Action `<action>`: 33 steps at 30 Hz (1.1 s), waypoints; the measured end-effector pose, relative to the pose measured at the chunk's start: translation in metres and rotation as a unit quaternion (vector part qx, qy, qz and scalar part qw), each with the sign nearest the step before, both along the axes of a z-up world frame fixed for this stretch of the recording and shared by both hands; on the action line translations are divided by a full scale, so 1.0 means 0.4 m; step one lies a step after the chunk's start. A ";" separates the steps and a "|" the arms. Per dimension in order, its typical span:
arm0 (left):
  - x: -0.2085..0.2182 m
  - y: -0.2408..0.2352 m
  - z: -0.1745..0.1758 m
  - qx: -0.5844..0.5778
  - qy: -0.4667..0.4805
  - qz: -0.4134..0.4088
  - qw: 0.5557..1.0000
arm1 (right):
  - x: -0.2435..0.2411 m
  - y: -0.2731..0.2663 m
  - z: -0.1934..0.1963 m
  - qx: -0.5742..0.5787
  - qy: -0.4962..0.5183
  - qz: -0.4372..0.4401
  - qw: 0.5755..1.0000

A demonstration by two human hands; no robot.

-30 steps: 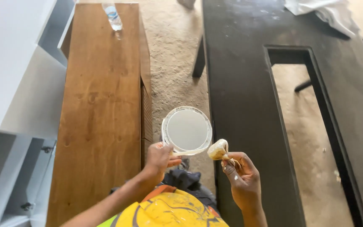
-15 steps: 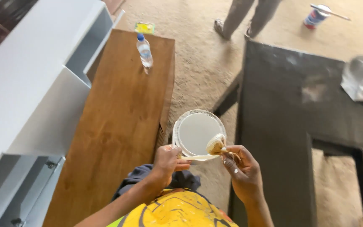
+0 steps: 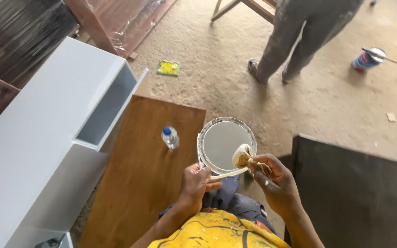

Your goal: Applying white paint to the edges and surfaces of wooden cabinets using a sponge applicator.

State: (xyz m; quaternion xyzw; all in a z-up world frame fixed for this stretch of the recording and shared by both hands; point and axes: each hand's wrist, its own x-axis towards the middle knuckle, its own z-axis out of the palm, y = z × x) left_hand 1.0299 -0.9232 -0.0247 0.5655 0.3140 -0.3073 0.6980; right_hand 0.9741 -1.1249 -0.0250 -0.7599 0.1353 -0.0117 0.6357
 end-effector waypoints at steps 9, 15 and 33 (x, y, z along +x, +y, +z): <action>0.431 -0.161 -0.094 -0.028 0.008 0.124 0.992 | 0.497 -0.210 -0.135 0.069 -0.041 0.091 0.993; 0.735 -0.305 -0.132 -0.003 0.044 0.219 0.975 | 0.889 -0.392 -0.194 0.100 0.010 0.141 0.985; 1.672 -0.311 -0.256 -0.009 0.029 0.357 0.934 | 1.968 -0.301 -0.085 -0.054 -0.017 0.323 0.945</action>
